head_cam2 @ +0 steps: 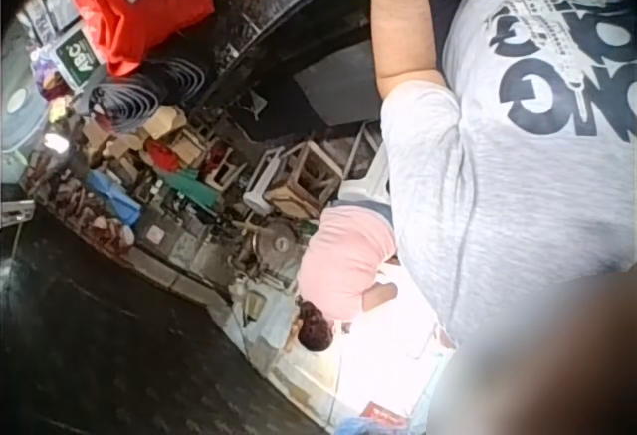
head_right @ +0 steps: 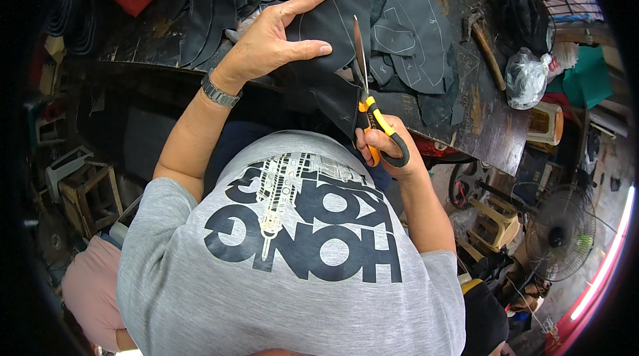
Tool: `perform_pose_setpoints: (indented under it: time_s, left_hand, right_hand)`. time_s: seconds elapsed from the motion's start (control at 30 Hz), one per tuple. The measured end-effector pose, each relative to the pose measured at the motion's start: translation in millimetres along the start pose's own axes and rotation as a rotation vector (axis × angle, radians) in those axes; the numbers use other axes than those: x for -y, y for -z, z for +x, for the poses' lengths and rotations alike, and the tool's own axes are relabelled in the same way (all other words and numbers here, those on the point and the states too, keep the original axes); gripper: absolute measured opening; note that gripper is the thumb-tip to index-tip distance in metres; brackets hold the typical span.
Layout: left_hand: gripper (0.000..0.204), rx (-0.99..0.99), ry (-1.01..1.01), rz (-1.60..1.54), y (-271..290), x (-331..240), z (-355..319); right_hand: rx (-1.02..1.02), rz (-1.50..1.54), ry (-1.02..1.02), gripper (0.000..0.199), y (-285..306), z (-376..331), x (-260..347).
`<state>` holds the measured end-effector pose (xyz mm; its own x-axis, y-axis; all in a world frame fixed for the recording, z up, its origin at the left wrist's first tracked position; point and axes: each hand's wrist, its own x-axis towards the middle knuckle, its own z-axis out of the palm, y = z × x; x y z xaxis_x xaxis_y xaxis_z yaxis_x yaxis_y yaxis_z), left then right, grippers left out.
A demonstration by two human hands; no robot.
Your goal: The person uses shears to cut a black leather piece along a marked outline on a workbench. After cutting, the person places the piece aside and picks up another leather piece to continue cutting along marked lines.
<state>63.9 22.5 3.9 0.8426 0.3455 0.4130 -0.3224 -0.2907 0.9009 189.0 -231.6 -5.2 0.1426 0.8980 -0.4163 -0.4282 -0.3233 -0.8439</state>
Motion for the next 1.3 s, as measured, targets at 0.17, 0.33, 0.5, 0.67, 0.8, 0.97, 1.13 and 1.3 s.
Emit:
perform_pose_setpoints:
  time_s: [0.17,0.33,0.5,0.67,0.8,0.97,1.13,1.3]
  left_hand:
    - [0.071,0.01,0.007,-0.013,2.2,2.6,-2.7]
    - [0.064,-0.156,0.114,-0.169,-6.0,5.6,-9.5]
    - [0.053,-0.271,0.058,-0.143,-18.4,5.4,-17.6]
    - [0.054,-0.261,0.043,-0.156,-25.4,2.5,-19.4]
    - [0.055,-0.25,0.069,-0.163,-23.3,2.5,-20.9]
    - [0.055,-0.231,0.097,-0.172,-24.7,4.6,-20.5]
    - [0.055,-0.184,0.056,-0.188,-25.7,3.2,-18.0]
    - [0.058,-0.171,0.094,-0.164,-29.1,3.7,-18.5]
  right_hand:
    - [-0.079,-0.178,-0.039,0.05,-1.2,-2.0,0.0]
    - [-0.109,-0.163,-0.055,0.052,-12.4,-4.6,-0.4]
    - [-0.097,-0.131,-0.084,0.05,-15.5,-1.9,7.5]
    - [-0.153,-0.101,-0.037,0.046,-19.3,6.4,5.1]
    - [-0.154,-0.134,-0.007,0.035,-22.0,6.0,-2.4]
    - [-0.204,-0.203,-0.074,0.03,-21.8,1.9,-2.3]
    - [-0.16,-0.137,-0.006,0.048,-22.6,8.9,8.2]
    - [-0.177,-0.091,0.042,0.043,-26.2,15.9,8.6]
